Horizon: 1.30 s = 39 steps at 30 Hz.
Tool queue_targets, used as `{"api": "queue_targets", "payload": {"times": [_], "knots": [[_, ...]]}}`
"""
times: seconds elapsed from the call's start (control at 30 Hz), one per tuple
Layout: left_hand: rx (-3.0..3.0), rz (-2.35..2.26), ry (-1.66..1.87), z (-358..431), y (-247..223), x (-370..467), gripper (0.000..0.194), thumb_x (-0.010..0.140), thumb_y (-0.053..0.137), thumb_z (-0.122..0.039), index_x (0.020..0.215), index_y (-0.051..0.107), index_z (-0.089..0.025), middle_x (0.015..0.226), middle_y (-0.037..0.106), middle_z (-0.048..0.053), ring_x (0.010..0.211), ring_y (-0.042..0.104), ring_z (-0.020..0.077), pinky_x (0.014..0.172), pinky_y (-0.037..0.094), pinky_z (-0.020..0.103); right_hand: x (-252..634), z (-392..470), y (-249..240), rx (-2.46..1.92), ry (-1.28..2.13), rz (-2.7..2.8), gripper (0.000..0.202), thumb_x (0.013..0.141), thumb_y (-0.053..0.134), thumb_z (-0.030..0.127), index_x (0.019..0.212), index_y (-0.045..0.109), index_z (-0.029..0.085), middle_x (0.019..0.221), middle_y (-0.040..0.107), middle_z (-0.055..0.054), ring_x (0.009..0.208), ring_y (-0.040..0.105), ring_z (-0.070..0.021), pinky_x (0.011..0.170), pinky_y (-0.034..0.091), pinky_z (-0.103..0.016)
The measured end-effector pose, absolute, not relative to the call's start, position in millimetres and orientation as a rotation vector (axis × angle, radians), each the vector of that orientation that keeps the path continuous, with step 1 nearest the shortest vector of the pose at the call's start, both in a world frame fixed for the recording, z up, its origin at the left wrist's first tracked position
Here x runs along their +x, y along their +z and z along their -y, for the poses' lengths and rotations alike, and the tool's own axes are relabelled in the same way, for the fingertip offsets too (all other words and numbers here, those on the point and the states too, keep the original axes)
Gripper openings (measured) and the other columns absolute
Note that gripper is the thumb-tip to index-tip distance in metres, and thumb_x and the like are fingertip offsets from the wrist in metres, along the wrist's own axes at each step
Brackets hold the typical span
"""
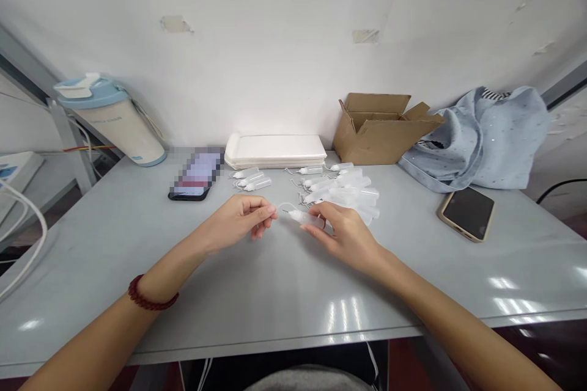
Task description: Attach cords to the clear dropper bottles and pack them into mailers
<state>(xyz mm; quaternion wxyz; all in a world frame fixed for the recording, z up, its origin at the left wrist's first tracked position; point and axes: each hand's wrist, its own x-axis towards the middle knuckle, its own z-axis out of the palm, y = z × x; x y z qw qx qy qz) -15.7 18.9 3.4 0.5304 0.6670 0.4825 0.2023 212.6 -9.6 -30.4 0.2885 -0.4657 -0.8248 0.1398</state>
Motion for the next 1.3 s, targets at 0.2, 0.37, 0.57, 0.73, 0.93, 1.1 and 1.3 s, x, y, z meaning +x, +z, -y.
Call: {"api": "queue_targets", "payload": {"times": [0.2,0.37,0.57,0.73,0.93,1.1,1.3], "knots": [[1.563,-1.123,0.492,-17,0,-14,0.032,0.088,0.05,-0.041,0.069,0.057,-0.017,0.056,0.052,-0.005,0.052,0.049,0.0087,0.055,0.041,0.022,211,11,-30,-1.195,0.378,2.233,0.02,0.089,0.051,0.035,0.09,0.057,0.015,0.079,0.064,-0.005,0.064,0.055,-0.0149,0.058,0.041,-0.027],[1.569,-1.109,0.477,-16,1,-12,0.031,0.087,0.049,-0.041,0.068,0.057,-0.017,0.056,0.052,-0.004,0.053,0.049,0.0099,0.054,0.04,0.023,212,11,-30,-1.207,0.399,2.243,0.02,0.09,0.051,0.035,0.091,0.056,0.015,0.081,0.065,-0.006,0.067,0.057,-0.0158,0.061,0.042,-0.027],[1.585,-1.11,0.487,-17,-1,-13,0.033,0.086,0.05,-0.043,0.068,0.057,-0.017,0.056,0.052,-0.004,0.053,0.05,0.011,0.054,0.041,0.024,212,12,-29,-1.211,0.401,2.249,0.021,0.091,0.049,0.036,0.091,0.056,0.016,0.082,0.065,-0.006,0.065,0.056,-0.0156,0.06,0.041,-0.027],[1.567,-1.108,0.492,-17,-2,-13,0.033,0.086,0.05,-0.043,0.066,0.056,-0.017,0.056,0.052,-0.004,0.053,0.05,0.0103,0.055,0.041,0.023,212,13,-28,-1.207,0.414,2.253,0.019,0.09,0.051,0.034,0.092,0.056,0.016,0.082,0.065,-0.007,0.067,0.057,-0.016,0.06,0.041,-0.027],[1.567,-1.097,0.485,-17,-2,-12,0.033,0.086,0.05,-0.043,0.068,0.057,-0.017,0.055,0.052,-0.004,0.053,0.049,0.0103,0.055,0.04,0.023,212,13,-29,-1.195,0.401,2.256,0.02,0.09,0.051,0.034,0.092,0.056,0.015,0.08,0.064,-0.006,0.064,0.054,-0.0151,0.059,0.04,-0.027],[1.58,-1.13,0.488,-16,-5,-11,0.033,0.086,0.049,-0.044,0.07,0.058,-0.017,0.057,0.052,-0.004,0.053,0.05,0.0108,0.055,0.041,0.023,212,13,-28,-1.177,0.413,2.264,0.019,0.09,0.051,0.034,0.09,0.056,0.016,0.078,0.062,-0.005,0.061,0.053,-0.0135,0.057,0.039,-0.025],[1.672,-1.171,0.515,-12,-10,-7,0.034,0.086,0.047,-0.046,0.07,0.058,-0.018,0.057,0.053,-0.003,0.055,0.051,0.0117,0.053,0.041,0.022,212,12,-29,-1.143,0.399,2.28,0.017,0.09,0.051,0.033,0.088,0.055,0.016,0.074,0.06,-0.004,0.056,0.049,-0.0118,0.054,0.037,-0.024]]}}
